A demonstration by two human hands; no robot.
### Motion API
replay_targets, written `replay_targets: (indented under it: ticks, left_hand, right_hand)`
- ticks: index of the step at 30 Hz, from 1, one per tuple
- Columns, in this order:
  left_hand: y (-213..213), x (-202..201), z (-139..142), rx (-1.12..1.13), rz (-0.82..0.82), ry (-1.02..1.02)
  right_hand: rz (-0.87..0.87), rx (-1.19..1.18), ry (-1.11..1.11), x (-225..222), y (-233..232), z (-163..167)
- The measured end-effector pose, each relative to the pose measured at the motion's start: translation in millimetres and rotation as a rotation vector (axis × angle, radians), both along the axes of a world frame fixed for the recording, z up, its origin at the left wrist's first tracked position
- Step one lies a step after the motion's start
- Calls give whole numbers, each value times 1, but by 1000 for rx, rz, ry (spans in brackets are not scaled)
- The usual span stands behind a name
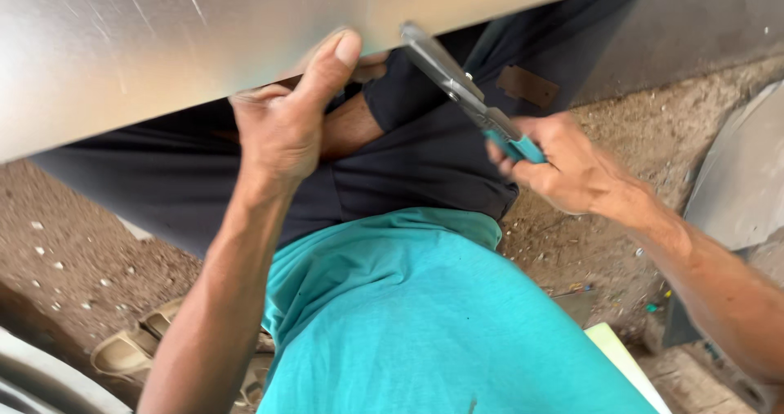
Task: The person uses tin snips to cut a large metal sheet resting on their lap. They repeatedly trim the edges, creating small metal strips that fall to the ground. The person occasionally repositions the sheet to access different sections.
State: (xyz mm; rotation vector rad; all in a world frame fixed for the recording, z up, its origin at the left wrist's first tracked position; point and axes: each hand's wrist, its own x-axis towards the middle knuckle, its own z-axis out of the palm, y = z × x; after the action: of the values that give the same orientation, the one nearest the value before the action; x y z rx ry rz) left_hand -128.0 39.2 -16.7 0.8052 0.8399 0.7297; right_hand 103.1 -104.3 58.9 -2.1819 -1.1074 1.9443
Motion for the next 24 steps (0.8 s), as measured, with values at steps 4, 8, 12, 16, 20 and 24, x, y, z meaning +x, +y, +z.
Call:
replay_targets:
  ticks: [4,8,12,16,20,24]
  left_hand:
    - [-2,47,0,87,4,-48]
    - [-11,69,-5,89,-37,-21]
    - [-15,68,-10,140,-53,43]
    - [-11,64,-9,66,-109,91]
    - [-15,66,-4,0,92,-3]
    - [-33,81,6,-75,148,-123]
  right_hand:
    - [-473,131,236,-63,8,13]
    - [-804,265,302,-112,-24,-24]
    - [-821,411,151,-136,-35,-58]
    - [-780,585,69,-126,-10,-41]
    - [-330,186,-542,-70,-12,-5]
    - [235,883,-734,-33,-59,1]
